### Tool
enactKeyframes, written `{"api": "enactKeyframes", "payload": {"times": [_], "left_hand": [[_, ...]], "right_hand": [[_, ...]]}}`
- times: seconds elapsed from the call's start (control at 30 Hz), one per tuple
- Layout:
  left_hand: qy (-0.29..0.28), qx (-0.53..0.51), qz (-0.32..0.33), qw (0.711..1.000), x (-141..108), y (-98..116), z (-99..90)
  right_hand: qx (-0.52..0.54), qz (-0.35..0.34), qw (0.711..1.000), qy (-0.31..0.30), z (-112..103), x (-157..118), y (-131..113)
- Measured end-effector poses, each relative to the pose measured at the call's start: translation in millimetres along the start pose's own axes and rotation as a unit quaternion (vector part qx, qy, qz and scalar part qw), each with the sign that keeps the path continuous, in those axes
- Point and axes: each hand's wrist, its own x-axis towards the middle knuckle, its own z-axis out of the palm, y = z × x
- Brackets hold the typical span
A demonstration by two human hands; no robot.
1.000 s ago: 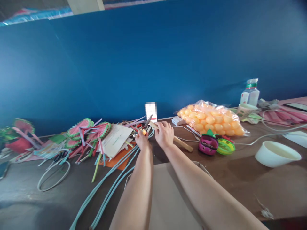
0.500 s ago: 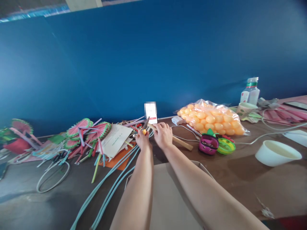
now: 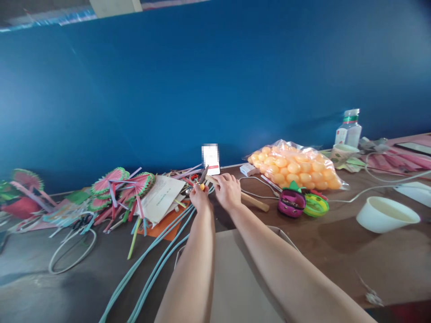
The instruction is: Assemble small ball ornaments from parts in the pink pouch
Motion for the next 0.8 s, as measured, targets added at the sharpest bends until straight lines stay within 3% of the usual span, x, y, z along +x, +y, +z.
{"api": "enactKeyframes", "payload": {"times": [0.3,0.43,0.6,0.8], "left_hand": [[0.002,0.011,0.005,1.000,4.2,-2.8,-0.4],[-0.009,0.012,0.012,1.000,4.4,-3.0,-0.3],[-0.002,0.017,0.013,1.000,2.5,-2.3,-0.4],[0.030,0.019,0.010,0.999,0.9,2.5,3.0]], "right_hand": [[-0.005,0.007,1.000,-0.019,-1.2,0.9,0.6],[-0.007,0.019,1.000,0.006,-1.7,1.2,1.1],[-0.015,0.010,0.999,-0.030,-2.3,0.4,-0.9],[-0.043,0.079,0.994,-0.053,-2.1,2.6,6.6]]}}
